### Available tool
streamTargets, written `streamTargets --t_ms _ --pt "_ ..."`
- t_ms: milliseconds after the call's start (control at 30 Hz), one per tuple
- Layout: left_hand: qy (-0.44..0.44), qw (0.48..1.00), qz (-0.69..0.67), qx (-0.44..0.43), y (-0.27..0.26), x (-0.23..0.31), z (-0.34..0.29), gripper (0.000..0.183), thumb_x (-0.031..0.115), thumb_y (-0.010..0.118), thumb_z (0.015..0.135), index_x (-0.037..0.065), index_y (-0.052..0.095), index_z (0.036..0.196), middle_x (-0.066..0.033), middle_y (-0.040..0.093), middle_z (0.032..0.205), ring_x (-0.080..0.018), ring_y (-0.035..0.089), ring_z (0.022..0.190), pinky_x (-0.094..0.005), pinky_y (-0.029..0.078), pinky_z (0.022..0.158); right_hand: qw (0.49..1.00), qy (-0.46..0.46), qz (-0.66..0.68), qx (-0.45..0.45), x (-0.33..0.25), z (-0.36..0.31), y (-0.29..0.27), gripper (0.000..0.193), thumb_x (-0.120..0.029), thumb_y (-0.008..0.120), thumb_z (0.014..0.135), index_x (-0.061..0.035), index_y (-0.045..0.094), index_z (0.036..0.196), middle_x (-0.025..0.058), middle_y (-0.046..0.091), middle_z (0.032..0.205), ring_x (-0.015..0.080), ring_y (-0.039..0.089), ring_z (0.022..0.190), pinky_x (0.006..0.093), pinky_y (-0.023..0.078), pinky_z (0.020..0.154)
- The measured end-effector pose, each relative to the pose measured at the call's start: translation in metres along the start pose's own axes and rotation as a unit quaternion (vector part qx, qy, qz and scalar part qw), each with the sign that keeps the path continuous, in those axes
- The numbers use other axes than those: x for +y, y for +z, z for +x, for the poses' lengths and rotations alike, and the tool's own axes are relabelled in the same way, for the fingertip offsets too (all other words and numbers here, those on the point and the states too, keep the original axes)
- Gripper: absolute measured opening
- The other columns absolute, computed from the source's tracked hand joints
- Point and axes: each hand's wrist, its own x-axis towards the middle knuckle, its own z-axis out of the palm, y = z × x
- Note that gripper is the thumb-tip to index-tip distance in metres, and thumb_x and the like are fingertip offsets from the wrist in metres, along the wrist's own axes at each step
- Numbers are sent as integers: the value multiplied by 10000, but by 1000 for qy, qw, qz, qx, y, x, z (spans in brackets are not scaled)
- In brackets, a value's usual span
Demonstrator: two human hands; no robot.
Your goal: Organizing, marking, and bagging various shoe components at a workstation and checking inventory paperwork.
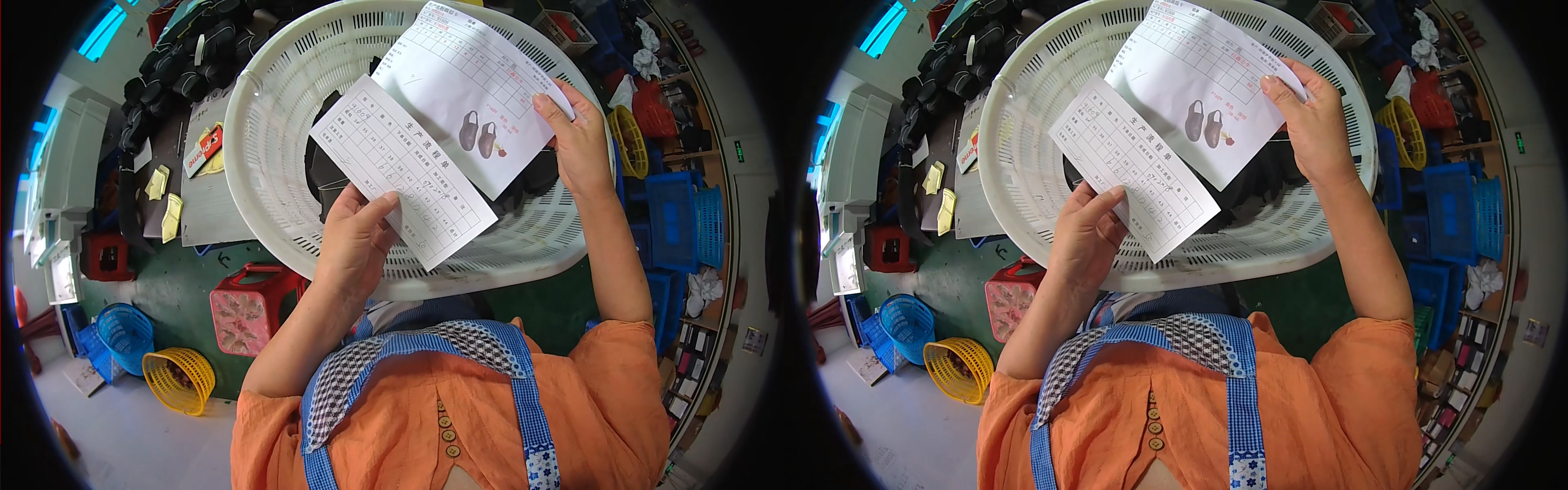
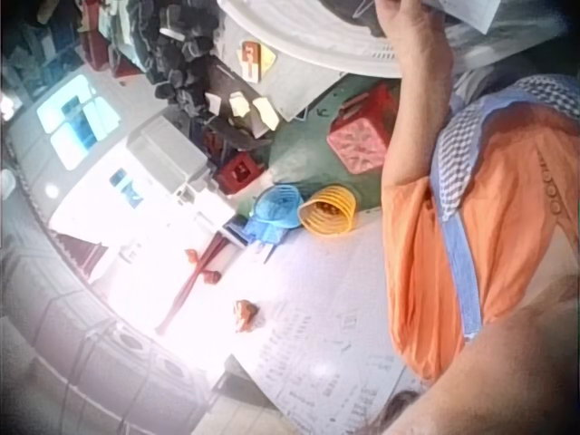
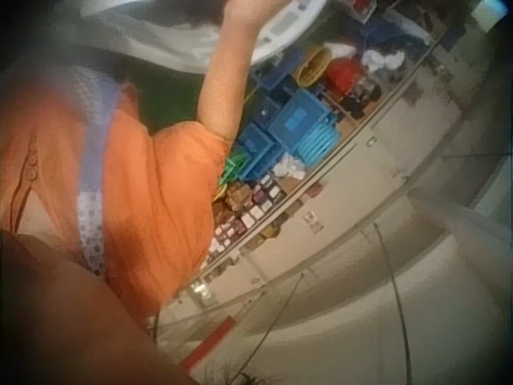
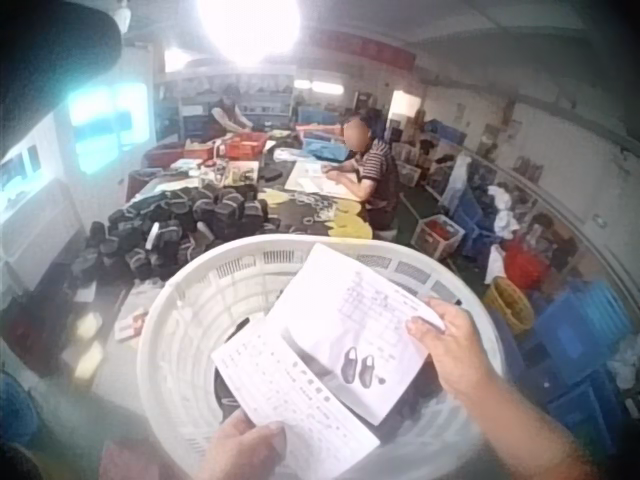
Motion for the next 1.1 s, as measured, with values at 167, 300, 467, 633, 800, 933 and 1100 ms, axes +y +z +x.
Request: streamTargets --t_ms 167,300,467,633,800,933,1100 --pt "4 1000 6 -1 -1 0 1 345 100 607 874 -3 469 1173 -86 618 1096 -133 641 933 -208 545 685 1000 -3 8 6 0 -2 2 334 -69 607 903 96 516 1179 111 636 1025 109 625 875 234 530 774" --pt "6 1000 6 7 3 1 -1 331 103 605 876 0 477 1163 -79 620 1082 -125 639 925 -196 535 676 1000 6 8 7 -1 -4 1 342 -67 612 900 96 512 1184 116 633 1035 111 624 884 238 531 779" --pt "4 1000 13 12 2 1 -1 323 103 605 876 0 480 1155 -77 621 1076 -123 636 929 -200 535 681 1000 3 11 19 0 -7 3 358 -72 623 895 97 508 1188 118 632 1037 117 622 895 241 527 790" --pt "4 1000 15 10 1 0 -1 325 104 604 878 -2 479 1158 -76 621 1081 -122 636 935 -203 535 680 1000 3 20 8 3 -7 2 372 -80 629 893 100 504 1194 123 631 1038 121 621 899 241 525 796" --pt "-19 999 28 0 0 3 -1 315 77 572 895 40 496 1198 -46 597 1135 -136 585 1022 -287 482 807 1000 15 20 14 3 -8 4 389 -86 634 890 106 500 1201 126 631 1035 119 622 897 243 529 781" --pt "0 1000 19 11 1 0 0 318 100 599 879 6 491 1163 -69 627 1074 -114 637 919 -197 531 668 1000 17 19 13 2 -8 5 384 -90 631 892 107 503 1196 127 632 1033 120 625 894 244 530 781" --pt "8 1000 15 3 1 0 0 330 93 595 878 13 487 1180 -61 625 1085 -108 633 930 -197 530 678 999 18 29 12 3 -8 7 371 -88 627 892 102 513 1189 124 636 1028 122 631 883 243 533 772"
